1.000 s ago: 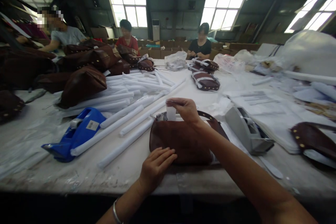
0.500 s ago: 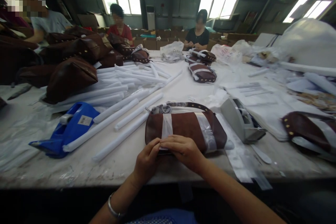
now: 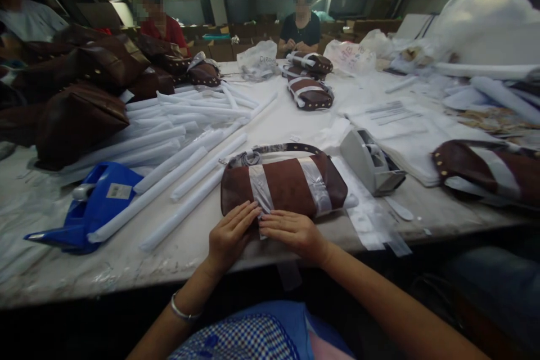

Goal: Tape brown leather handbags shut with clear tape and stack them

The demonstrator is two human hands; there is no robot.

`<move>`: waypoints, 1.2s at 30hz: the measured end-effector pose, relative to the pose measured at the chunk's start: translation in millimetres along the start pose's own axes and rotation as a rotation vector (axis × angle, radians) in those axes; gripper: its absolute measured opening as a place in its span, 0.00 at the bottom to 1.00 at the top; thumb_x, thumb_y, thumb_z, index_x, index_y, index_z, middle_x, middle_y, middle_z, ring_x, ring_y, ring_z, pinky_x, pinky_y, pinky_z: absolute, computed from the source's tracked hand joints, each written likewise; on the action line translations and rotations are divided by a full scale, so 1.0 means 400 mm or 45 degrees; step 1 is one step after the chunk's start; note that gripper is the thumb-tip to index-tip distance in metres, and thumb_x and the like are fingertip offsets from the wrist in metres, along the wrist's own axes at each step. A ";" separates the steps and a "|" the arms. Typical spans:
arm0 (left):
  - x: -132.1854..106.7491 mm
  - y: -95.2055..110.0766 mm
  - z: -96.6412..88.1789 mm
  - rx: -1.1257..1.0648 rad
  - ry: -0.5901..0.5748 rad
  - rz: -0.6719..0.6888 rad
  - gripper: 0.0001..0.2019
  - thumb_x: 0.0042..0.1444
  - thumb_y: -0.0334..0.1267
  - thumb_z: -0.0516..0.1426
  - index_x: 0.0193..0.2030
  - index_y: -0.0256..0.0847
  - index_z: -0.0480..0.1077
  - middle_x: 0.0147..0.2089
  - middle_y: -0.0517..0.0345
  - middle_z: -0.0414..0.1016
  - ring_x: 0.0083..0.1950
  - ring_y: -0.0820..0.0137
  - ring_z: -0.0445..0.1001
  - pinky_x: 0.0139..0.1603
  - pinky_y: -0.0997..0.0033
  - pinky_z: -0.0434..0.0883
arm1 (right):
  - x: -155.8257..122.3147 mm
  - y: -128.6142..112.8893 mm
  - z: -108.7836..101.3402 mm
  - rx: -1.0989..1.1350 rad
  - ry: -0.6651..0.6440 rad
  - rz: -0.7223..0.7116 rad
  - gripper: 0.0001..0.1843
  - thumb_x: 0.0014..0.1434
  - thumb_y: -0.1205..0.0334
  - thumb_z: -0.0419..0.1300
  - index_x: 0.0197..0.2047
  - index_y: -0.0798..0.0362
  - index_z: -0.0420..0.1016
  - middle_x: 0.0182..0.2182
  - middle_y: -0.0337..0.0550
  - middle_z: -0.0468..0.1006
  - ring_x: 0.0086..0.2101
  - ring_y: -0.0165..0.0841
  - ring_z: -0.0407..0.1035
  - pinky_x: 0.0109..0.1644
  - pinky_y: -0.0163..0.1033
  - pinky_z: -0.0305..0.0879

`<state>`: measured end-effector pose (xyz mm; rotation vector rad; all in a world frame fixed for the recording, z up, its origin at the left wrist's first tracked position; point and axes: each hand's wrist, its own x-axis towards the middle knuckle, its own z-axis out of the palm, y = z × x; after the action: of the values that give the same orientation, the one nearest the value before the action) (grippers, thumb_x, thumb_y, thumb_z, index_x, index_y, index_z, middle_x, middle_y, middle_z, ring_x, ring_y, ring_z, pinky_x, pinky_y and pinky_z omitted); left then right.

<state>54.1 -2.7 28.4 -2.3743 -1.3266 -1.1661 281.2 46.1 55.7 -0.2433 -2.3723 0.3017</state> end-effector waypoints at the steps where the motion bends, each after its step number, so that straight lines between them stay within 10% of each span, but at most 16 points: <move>1: 0.001 0.000 -0.001 0.014 -0.005 0.014 0.24 0.63 0.28 0.57 0.65 0.42 0.64 0.62 0.54 0.74 0.65 0.63 0.70 0.64 0.59 0.72 | -0.004 -0.003 0.000 -0.009 -0.008 -0.011 0.19 0.68 0.71 0.54 0.60 0.52 0.72 0.51 0.48 0.81 0.55 0.36 0.72 0.62 0.47 0.70; 13: -0.006 0.001 0.005 0.036 -0.024 0.024 0.21 0.63 0.29 0.57 0.63 0.44 0.67 0.60 0.56 0.75 0.64 0.64 0.71 0.64 0.58 0.72 | -0.001 -0.039 -0.033 -0.117 0.225 0.253 0.17 0.64 0.65 0.63 0.56 0.47 0.73 0.42 0.42 0.84 0.43 0.34 0.78 0.58 0.47 0.73; 18: -0.006 0.000 0.008 0.037 -0.033 0.017 0.22 0.63 0.29 0.57 0.64 0.45 0.66 0.60 0.55 0.75 0.64 0.63 0.71 0.63 0.57 0.72 | 0.033 -0.002 0.003 -0.338 0.026 0.386 0.17 0.63 0.61 0.63 0.55 0.48 0.72 0.50 0.45 0.80 0.56 0.41 0.69 0.69 0.56 0.57; 29: 0.008 0.040 -0.010 -0.029 -0.155 -0.200 0.19 0.61 0.40 0.60 0.59 0.45 0.69 0.61 0.54 0.74 0.65 0.61 0.70 0.66 0.53 0.68 | 0.008 0.024 0.044 -0.490 -0.071 0.331 0.16 0.65 0.63 0.61 0.56 0.50 0.71 0.51 0.46 0.78 0.57 0.39 0.67 0.70 0.54 0.56; 36: 0.008 0.048 0.015 0.045 -0.030 -0.158 0.14 0.63 0.33 0.58 0.55 0.43 0.71 0.58 0.53 0.77 0.63 0.62 0.72 0.64 0.55 0.68 | -0.079 -0.041 -0.022 -0.355 -0.134 0.200 0.24 0.65 0.64 0.60 0.63 0.47 0.67 0.59 0.47 0.74 0.62 0.40 0.64 0.71 0.57 0.52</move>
<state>73.2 -9.1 30.5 -2.3174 -1.5091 -1.1395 308.7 23.7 46.2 -0.5587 -2.5012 0.0559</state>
